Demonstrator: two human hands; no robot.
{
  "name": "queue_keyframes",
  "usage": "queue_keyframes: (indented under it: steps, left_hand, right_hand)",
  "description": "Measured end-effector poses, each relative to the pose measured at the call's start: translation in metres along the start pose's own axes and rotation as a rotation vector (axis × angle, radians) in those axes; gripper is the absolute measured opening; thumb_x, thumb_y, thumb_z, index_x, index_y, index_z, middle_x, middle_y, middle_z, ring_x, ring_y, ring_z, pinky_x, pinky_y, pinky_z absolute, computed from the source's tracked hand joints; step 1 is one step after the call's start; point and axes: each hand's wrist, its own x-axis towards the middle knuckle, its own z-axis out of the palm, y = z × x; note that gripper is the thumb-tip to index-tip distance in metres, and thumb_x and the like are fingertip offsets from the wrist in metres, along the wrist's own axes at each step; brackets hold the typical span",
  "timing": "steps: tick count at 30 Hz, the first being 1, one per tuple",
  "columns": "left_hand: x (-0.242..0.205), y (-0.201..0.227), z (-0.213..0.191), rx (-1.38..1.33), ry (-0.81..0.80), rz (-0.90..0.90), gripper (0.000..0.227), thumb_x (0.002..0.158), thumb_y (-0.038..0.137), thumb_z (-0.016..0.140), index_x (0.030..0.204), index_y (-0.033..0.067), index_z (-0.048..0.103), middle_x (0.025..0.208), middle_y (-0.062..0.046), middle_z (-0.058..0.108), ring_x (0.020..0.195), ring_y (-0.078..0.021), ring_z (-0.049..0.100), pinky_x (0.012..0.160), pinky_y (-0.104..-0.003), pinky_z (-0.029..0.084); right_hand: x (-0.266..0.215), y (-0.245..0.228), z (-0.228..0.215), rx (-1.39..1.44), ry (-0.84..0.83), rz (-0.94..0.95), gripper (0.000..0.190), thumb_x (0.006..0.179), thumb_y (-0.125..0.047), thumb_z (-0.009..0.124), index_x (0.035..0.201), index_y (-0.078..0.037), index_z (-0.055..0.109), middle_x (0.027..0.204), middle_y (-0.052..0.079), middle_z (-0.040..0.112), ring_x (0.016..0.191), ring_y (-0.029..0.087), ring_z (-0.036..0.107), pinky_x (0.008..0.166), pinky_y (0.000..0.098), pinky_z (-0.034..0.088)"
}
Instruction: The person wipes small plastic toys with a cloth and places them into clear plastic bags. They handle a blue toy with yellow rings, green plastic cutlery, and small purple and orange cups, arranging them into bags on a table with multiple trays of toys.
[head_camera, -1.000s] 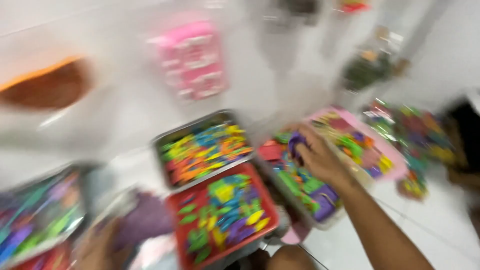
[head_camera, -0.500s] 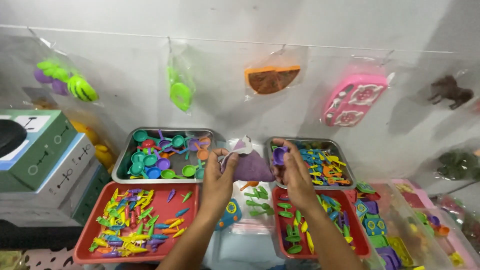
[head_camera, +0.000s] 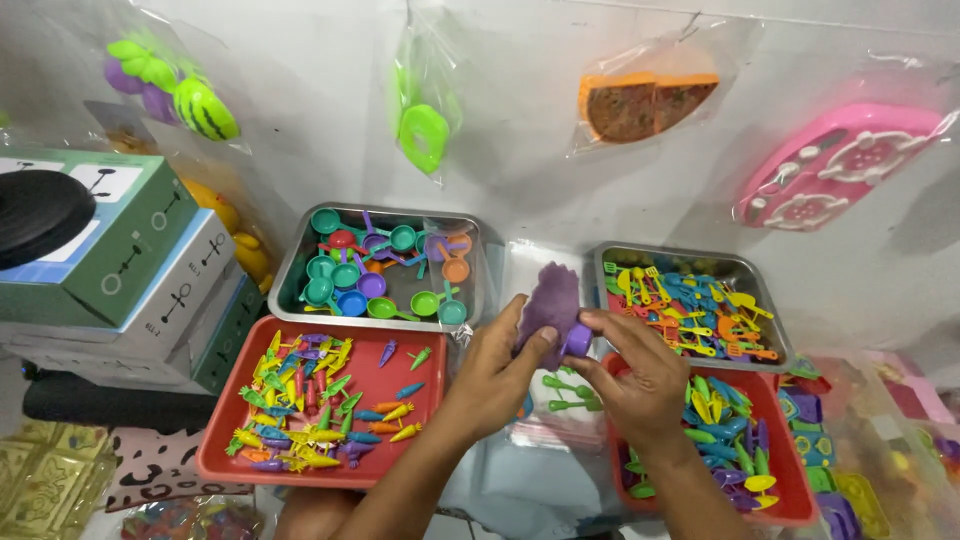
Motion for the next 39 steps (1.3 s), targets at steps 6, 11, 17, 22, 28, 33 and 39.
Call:
queue_keyframes:
  steps: [6, 11, 17, 22, 28, 33, 39]
  left_hand:
    - [-0.001, -0.003, 0.012, 0.610, -0.047, 0.187, 0.023, 0.101, 0.016, 0.051, 0.118, -0.0002, 0.051, 0.104, -0.022, 0.062, 0.091, -0.0392, 0.060, 0.069, -0.054, 0.051]
    - [-0.005, -0.029, 0.023, 0.693, -0.021, 0.399, 0.057, 0.080, -0.008, 0.048, 0.135, 0.0050, 0.049, 0.086, -0.021, 0.065, 0.087, -0.0399, 0.053, 0.072, -0.048, 0.045]
    - [-0.006, -0.007, 0.007, 0.041, 0.149, 0.118, 0.025, 0.092, 0.000, 0.057, 0.116, 0.0082, 0.055, 0.060, -0.013, 0.062, 0.062, -0.0237, 0.055, 0.062, -0.037, 0.042]
    - [0.009, -0.056, 0.022, -0.647, 0.220, -0.044, 0.031, 0.096, -0.002, 0.055, 0.127, 0.0001, 0.049, 0.085, -0.013, 0.067, 0.067, -0.0170, 0.066, 0.059, -0.028, 0.057]
    - [-0.010, -0.018, 0.035, -0.137, 0.241, 0.231, 0.033, 0.099, 0.005, 0.055, 0.131, 0.0002, 0.046, 0.099, -0.019, 0.068, 0.086, -0.0303, 0.067, 0.073, -0.042, 0.056]
    - [-0.006, -0.023, 0.019, 0.561, 0.304, 0.613, 0.029, 0.093, 0.004, 0.064, 0.121, -0.0035, 0.060, 0.083, -0.019, 0.067, 0.074, -0.0407, 0.068, 0.067, -0.046, 0.056]
    - [-0.005, -0.024, 0.010, 0.171, 0.327, 0.280, 0.015, 0.095, 0.011, 0.053, 0.103, 0.0071, 0.066, 0.062, -0.012, 0.063, 0.058, -0.0198, 0.050, 0.059, -0.038, 0.047]
  right_hand:
    - [-0.016, 0.010, 0.001, 0.379, -0.006, 0.342, 0.050, 0.071, -0.012, 0.088, 0.116, 0.001, 0.071, 0.110, 0.015, 0.074, 0.103, 0.022, 0.073, 0.097, 0.0297, 0.063]
    - [-0.016, 0.021, -0.004, 0.384, -0.025, 0.534, 0.051, 0.079, 0.004, 0.076, 0.129, 0.000, 0.068, 0.126, 0.015, 0.072, 0.113, 0.024, 0.070, 0.096, 0.0333, 0.062]
    - [-0.013, 0.031, 0.000, 0.251, -0.112, 0.097, 0.045, 0.068, -0.021, 0.093, 0.108, -0.006, 0.080, 0.091, 0.011, 0.075, 0.076, 0.024, 0.076, 0.072, 0.0373, 0.061]
    - [0.001, 0.016, -0.005, 0.178, -0.115, -0.001, 0.040, 0.070, -0.016, 0.092, 0.108, -0.008, 0.081, 0.094, 0.009, 0.077, 0.074, 0.023, 0.076, 0.072, 0.0344, 0.062]
    - [0.003, 0.021, -0.007, 0.201, -0.031, 0.060, 0.042, 0.075, -0.017, 0.090, 0.113, -0.005, 0.078, 0.097, 0.010, 0.075, 0.077, 0.021, 0.076, 0.074, 0.0346, 0.061]
    - [-0.021, 0.040, 0.003, 0.652, 0.044, 0.367, 0.049, 0.075, -0.004, 0.087, 0.120, 0.006, 0.068, 0.097, 0.013, 0.073, 0.088, 0.018, 0.070, 0.081, 0.0346, 0.061]
    - [-0.008, 0.027, -0.013, 0.641, 0.117, 0.323, 0.046, 0.077, -0.001, 0.085, 0.116, 0.005, 0.061, 0.113, 0.019, 0.071, 0.104, 0.021, 0.071, 0.090, 0.0351, 0.059]
